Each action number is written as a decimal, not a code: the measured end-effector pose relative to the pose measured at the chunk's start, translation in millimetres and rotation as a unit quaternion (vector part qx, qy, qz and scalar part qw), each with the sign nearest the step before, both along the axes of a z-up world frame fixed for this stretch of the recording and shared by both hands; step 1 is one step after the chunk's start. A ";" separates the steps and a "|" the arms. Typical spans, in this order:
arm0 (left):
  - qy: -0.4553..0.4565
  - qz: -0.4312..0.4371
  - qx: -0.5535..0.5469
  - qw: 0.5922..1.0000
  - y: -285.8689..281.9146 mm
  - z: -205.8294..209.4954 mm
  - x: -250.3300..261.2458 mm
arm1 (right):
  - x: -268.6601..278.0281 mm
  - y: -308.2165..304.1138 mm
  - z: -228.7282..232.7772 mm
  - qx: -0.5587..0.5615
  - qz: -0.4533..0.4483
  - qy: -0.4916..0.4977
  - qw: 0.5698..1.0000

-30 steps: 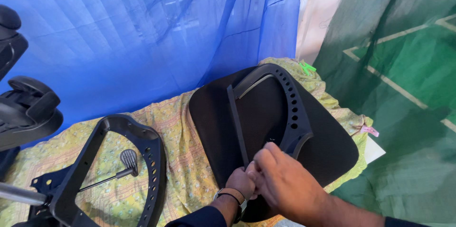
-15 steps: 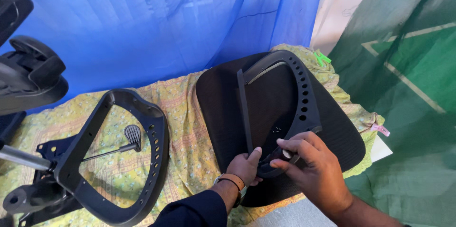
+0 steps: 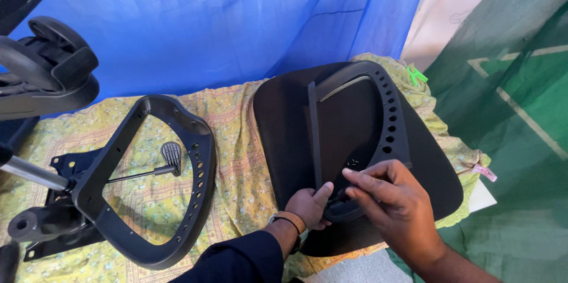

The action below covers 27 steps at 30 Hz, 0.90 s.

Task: The person attaches a black plastic frame to a chair seat using a screwdriver and screws. They align the frame, insert screws, and tighten them to secure the frame to the seat.

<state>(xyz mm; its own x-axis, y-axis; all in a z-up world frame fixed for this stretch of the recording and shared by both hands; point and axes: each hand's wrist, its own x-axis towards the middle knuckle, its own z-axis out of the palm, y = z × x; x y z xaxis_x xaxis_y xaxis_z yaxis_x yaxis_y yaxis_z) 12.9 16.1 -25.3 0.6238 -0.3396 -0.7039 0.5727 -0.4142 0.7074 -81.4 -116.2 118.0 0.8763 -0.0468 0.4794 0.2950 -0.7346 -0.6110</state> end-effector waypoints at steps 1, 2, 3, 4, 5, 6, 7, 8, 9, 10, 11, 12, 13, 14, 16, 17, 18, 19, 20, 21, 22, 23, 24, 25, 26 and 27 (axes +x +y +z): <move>0.005 -0.002 0.000 1.000 -0.3 -1.3 1.1 | -1.0 -2.2 0.4 -0.008 0.003 0.011 1.000; 0.006 -0.004 -0.002 1.000 0.0 -2.7 1.8 | -4.1 -5.6 1.6 -0.015 0.005 0.023 1.000; 0.007 -0.007 -0.004 1.000 0.8 -4.1 2.6 | -6.0 -8.2 2.1 -0.022 0.006 0.034 0.999; 0.009 -0.008 -0.007 1.000 1.1 -5.5 2.9 | -7.5 -10.7 2.4 -0.011 0.027 0.047 0.998; 0.008 -0.007 -0.008 1.000 1.1 -6.8 3.1 | -10.8 -13.8 3.0 0.000 0.048 0.060 0.997; 0.007 -0.008 -0.008 1.000 1.2 -7.9 3.3 | -14.6 -16.6 3.1 0.012 0.067 0.073 0.995; 0.005 -0.009 -0.008 1.000 1.1 -8.8 3.5 | -17.6 -19.0 2.3 0.029 0.105 0.069 0.992; 0.005 -0.009 -0.011 1.000 0.9 -9.6 3.6 | -20.4 -21.0 0.3 0.047 0.141 0.066 0.987; 0.004 -0.008 -0.014 1.000 0.7 -10.2 3.6 | -22.8 -22.7 -2.5 0.064 0.178 0.063 0.980; 0.004 -0.006 -0.017 1.000 0.4 -10.6 3.5 | -24.5 -22.9 -6.5 0.059 0.192 0.048 0.978; 0.004 -0.005 -0.017 1.000 -0.2 -10.8 3.2 | -26.3 -21.9 -11.7 0.053 0.207 0.033 0.976; 0.004 -0.005 -0.016 1.000 -0.2 -10.6 3.5 | -28.0 -21.6 -16.8 0.048 0.222 0.018 0.974; 0.004 -0.004 -0.015 1.000 -0.2 -10.4 3.8 | -30.2 -20.7 -22.4 0.046 0.199 0.027 0.979; 0.003 -0.005 -0.013 1.000 -0.1 -10.4 3.5 | -33.0 -18.2 -28.9 0.045 0.176 0.036 0.983; 0.001 -0.008 -0.008 1.000 -0.1 -10.0 3.2 | -37.9 -17.5 -38.2 0.023 0.127 0.070 0.989; 0.001 -0.007 -0.015 1.000 0.4 -9.6 2.9 | -39.8 -18.0 -41.2 0.002 0.101 0.094 0.990; 0.001 -0.009 -0.021 1.000 0.6 -9.1 3.1 | -41.1 -17.9 -43.7 -0.018 0.074 0.117 0.990; 0.001 -0.010 -0.028 1.000 0.8 -8.4 3.0 | -41.0 -16.4 -46.1 -0.051 0.050 0.144 0.987; -0.002 -0.010 -0.023 1.000 0.7 -7.4 2.6 | -39.8 -14.8 -47.5 -0.083 0.027 0.170 0.981; -0.004 -0.011 -0.018 1.000 0.8 -6.3 1.8 | -38.9 -13.3 -47.6 -0.116 0.003 0.196 0.974; -0.007 -0.011 -0.013 1.000 1.2 -5.0 1.6 | -36.2 -12.9 -46.4 -0.106 0.032 0.147 0.983; -0.003 -0.009 -0.012 1.000 1.4 -3.4 2.0 | -31.4 -13.1 -44.4 -0.095 0.060 0.096 0.989; 0.001 -0.008 -0.011 1.000 1.0 -1.7 2.0 | -28.8 -13.1 -41.4 -0.085 0.089 0.047 0.991; 0.005 -0.006 -0.011 1.000 0.6 0.0 1.8 | -29.3 -12.1 -38.0 -0.062 0.105 0.041 0.992; 0.006 -0.011 -0.002 1.000 0.7 1.7 2.0 | -30.5 -10.2 -34.8 -0.038 0.120 0.035 0.991; 0.008 -0.016 0.007 1.000 0.8 3.3 2.4 | -31.0 -8.5 -31.3 -0.013 0.135 0.029 0.990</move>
